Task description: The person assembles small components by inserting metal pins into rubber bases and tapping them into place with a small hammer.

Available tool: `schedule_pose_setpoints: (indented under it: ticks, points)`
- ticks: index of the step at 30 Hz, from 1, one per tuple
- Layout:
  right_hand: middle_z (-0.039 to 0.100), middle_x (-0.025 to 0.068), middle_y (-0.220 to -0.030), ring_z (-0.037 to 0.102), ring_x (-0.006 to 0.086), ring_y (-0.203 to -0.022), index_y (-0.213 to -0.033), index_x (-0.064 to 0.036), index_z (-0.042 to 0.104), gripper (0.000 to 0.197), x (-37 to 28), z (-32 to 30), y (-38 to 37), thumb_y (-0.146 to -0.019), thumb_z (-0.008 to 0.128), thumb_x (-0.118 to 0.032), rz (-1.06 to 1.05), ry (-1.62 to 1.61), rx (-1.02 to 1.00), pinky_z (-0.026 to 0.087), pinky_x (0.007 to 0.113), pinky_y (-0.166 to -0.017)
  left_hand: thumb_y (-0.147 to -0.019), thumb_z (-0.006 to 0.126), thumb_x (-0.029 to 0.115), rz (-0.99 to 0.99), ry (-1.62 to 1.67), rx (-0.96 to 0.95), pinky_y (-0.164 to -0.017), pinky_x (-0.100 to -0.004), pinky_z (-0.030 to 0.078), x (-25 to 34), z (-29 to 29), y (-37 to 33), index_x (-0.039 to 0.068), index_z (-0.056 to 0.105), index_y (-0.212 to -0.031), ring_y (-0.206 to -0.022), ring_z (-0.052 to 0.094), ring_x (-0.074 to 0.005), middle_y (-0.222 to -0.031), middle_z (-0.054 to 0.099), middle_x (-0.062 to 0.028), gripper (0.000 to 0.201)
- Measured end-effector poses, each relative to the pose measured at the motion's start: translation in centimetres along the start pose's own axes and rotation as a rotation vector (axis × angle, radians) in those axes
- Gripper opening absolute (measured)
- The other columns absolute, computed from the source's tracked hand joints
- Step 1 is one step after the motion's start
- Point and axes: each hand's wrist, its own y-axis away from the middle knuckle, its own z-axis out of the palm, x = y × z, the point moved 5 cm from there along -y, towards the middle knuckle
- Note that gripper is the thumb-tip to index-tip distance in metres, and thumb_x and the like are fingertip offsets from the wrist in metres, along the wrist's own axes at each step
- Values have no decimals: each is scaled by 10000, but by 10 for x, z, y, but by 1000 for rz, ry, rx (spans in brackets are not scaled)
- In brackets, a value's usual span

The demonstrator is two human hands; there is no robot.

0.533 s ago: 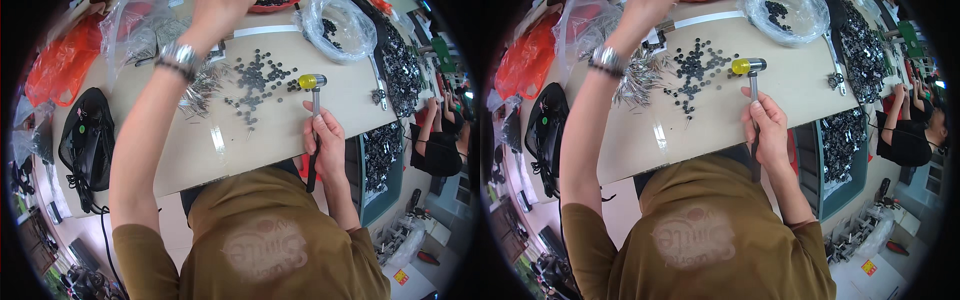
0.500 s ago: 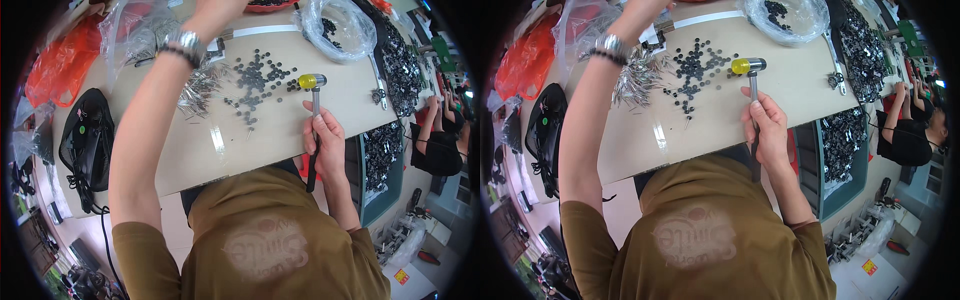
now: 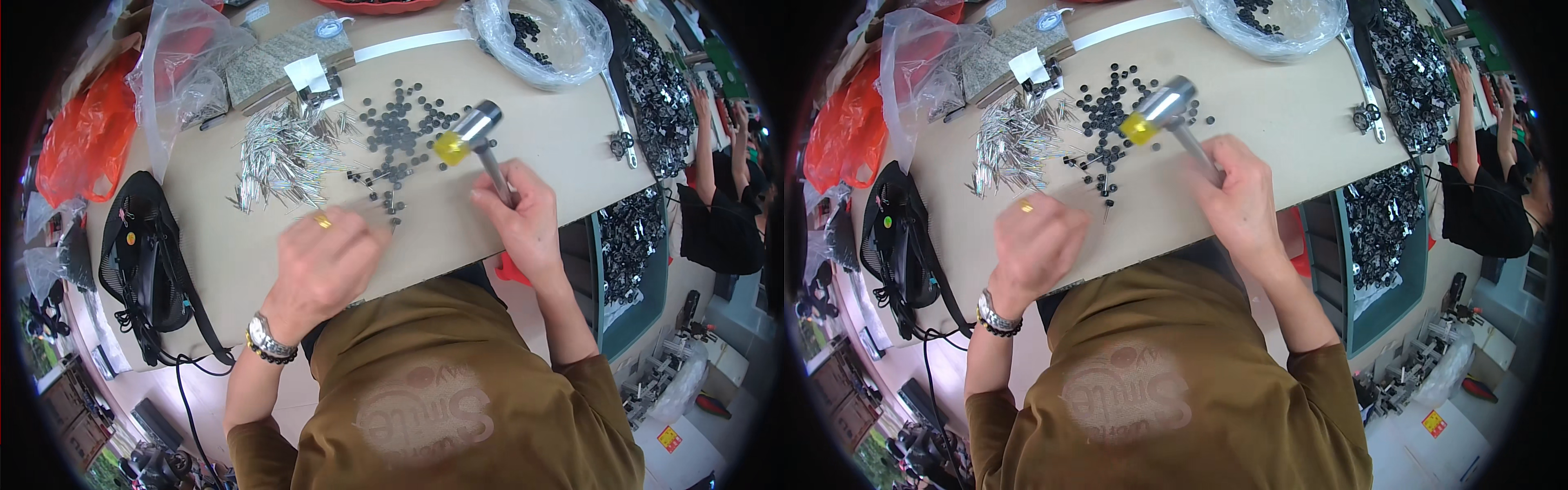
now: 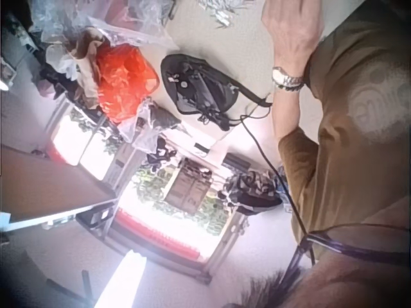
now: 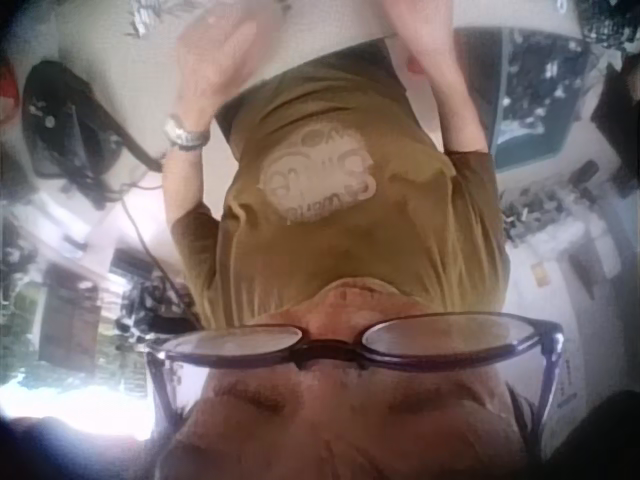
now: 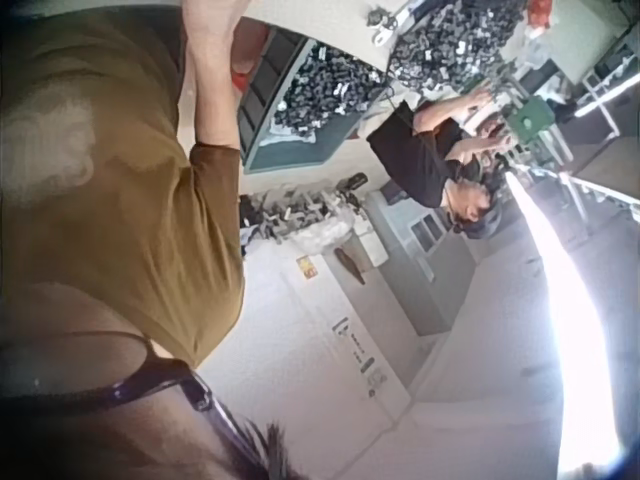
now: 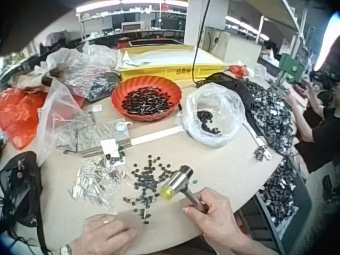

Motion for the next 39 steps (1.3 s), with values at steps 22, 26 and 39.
schedule_pose_setpoints:
  ticks: [22, 26, 39]
  points:
    - [611, 100, -805, 563, 226, -643, -920, 8, 701, 125, -29, 17, 2, -809, 751, -20, -423, 286, 20, 454, 350, -622, -758, 635, 78, 165, -242, -402, -590, -333, 519, 9, 32, 18, 71, 583, -909, -719, 600, -187, -929, 557, -51, 160]
    - [684, 142, -848, 667, 298, -726, -947, -16, 737, 145, -32, 22, 25, -809, 771, -44, -345, 94, -113, 514, 375, -661, -796, 669, 50, -88, -66, -313, -597, -370, 537, 14, 32, 22, 55, 559, -881, -693, 625, -223, -966, 616, -75, 140]
    - [677, 136, -862, 671, 326, -728, -910, 0, 696, 181, -29, 42, 34, -763, 801, 18, -463, 130, -65, 534, 385, -632, -797, 780, 77, -454, 157, 93, -551, -397, 496, 22, 58, 29, 110, 692, -866, -764, 583, -292, -790, 659, -47, 117]
